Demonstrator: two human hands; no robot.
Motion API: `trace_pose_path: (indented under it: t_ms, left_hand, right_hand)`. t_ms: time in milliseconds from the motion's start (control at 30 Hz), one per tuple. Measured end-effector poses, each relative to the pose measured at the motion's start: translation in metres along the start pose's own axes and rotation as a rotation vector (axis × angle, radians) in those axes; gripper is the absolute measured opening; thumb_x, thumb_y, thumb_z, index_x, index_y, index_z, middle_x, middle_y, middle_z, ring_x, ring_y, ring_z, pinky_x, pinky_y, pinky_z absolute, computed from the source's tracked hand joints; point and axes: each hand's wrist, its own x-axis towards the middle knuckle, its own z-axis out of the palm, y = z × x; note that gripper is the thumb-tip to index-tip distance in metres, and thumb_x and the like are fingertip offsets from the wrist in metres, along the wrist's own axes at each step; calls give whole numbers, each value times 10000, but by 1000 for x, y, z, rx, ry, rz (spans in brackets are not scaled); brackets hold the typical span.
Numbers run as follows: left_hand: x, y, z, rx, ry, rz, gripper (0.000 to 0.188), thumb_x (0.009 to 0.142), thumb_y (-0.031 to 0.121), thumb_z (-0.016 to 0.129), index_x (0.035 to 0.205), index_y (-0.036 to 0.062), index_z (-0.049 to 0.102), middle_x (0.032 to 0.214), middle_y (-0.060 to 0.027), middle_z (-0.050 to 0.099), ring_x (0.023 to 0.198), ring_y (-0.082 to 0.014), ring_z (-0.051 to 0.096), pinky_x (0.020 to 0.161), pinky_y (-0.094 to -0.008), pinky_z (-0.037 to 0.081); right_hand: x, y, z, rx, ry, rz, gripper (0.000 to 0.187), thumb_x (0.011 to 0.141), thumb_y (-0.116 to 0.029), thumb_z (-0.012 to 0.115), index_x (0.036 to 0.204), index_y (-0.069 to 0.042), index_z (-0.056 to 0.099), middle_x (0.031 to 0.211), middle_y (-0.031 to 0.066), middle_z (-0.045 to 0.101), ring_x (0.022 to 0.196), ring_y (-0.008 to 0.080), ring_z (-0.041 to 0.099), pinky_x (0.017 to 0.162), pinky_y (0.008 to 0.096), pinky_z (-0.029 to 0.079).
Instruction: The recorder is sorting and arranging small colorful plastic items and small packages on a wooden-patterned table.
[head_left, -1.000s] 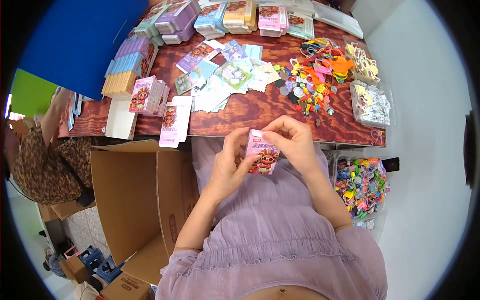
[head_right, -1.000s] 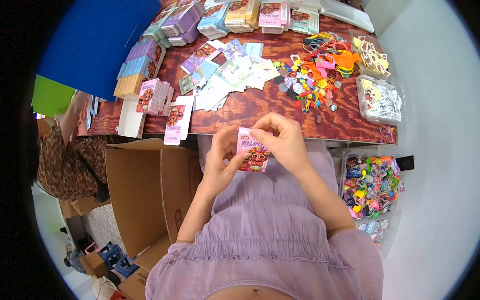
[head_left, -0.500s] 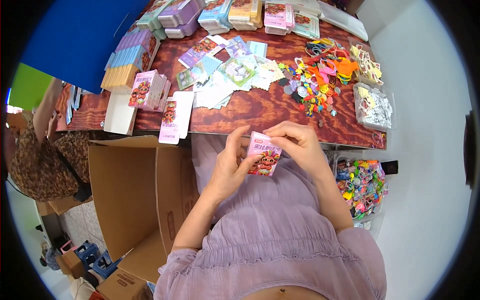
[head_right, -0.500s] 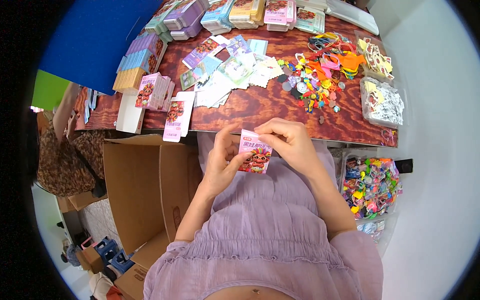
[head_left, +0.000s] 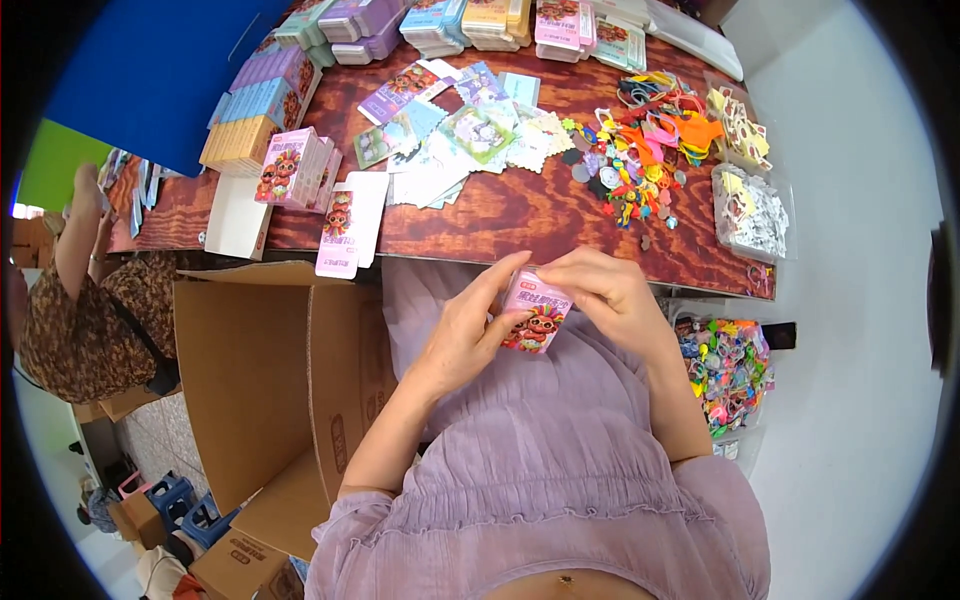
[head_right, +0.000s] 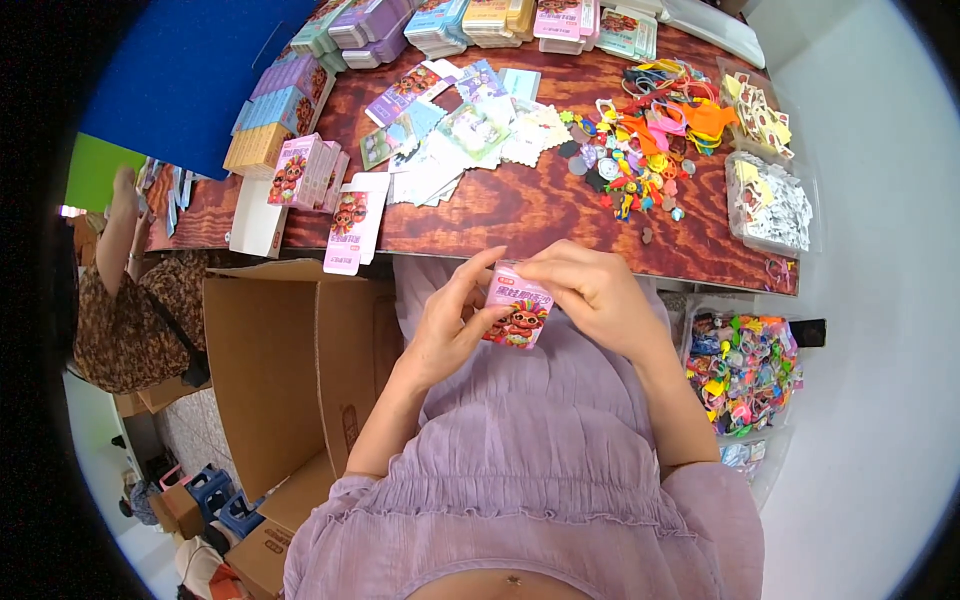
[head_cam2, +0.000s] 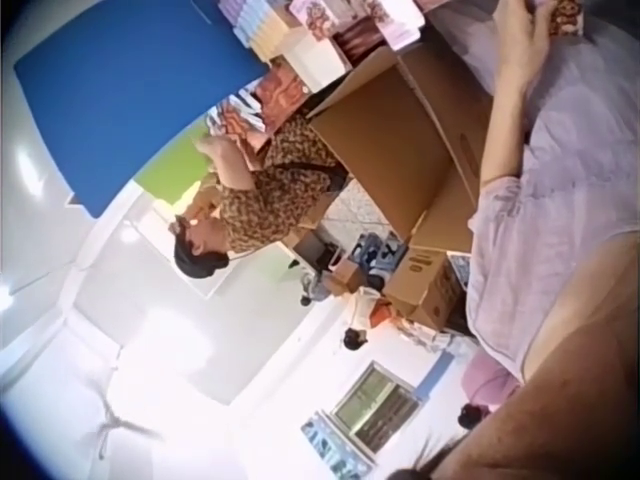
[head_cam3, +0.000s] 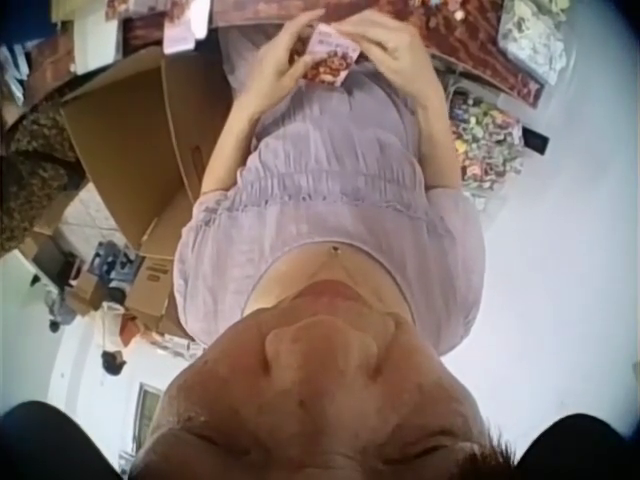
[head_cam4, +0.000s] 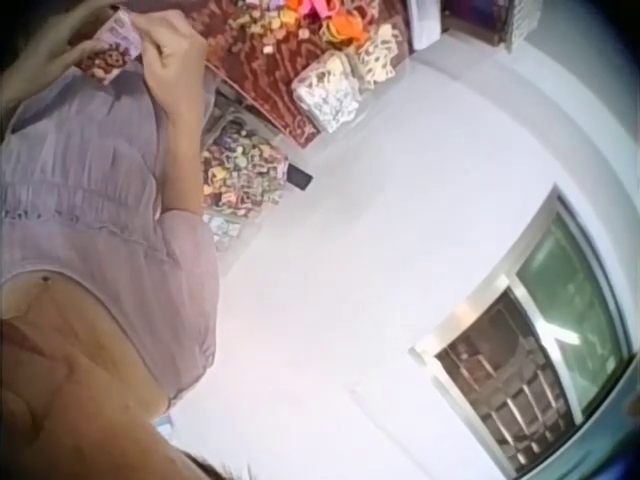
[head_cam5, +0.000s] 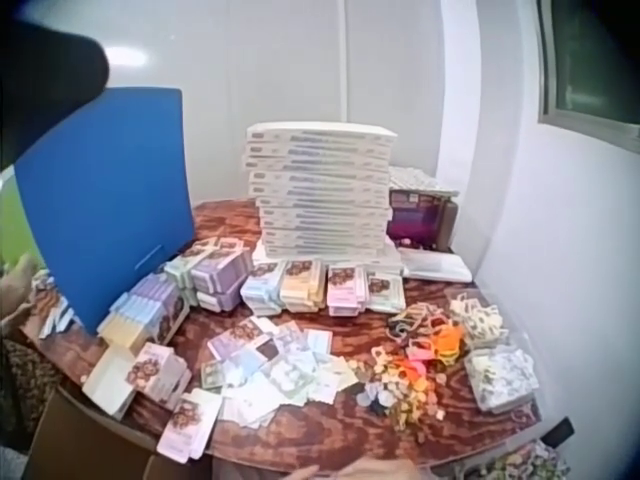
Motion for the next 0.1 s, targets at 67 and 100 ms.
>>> trace_pose_path:
  t_ms: [67, 100]
  left_hand:
    - [1, 3, -3, 103, -45, 42, 651, 895, 84, 679, 1470, 108, 373, 1249, -167, 602, 950, -237, 647, 804, -350, 519]
    - [2, 7, -7, 210, -92, 88, 668, 897, 93, 679, 1483, 118, 360, 1316, -184, 579, 1046, -252, 647, 861, -366, 512]
  right_hand:
    - [-2, -5, 1, -37, -13, 13, 294, 870, 58, 584, 1126, -15, 711, 1091, 126, 683, 995, 236, 667, 842, 309, 520]
    - [-1, -5, 2, -13, -30, 31, 298, 878, 49, 584, 1137, -25, 710, 1110, 133, 679, 1017, 250, 664, 865, 312, 521]
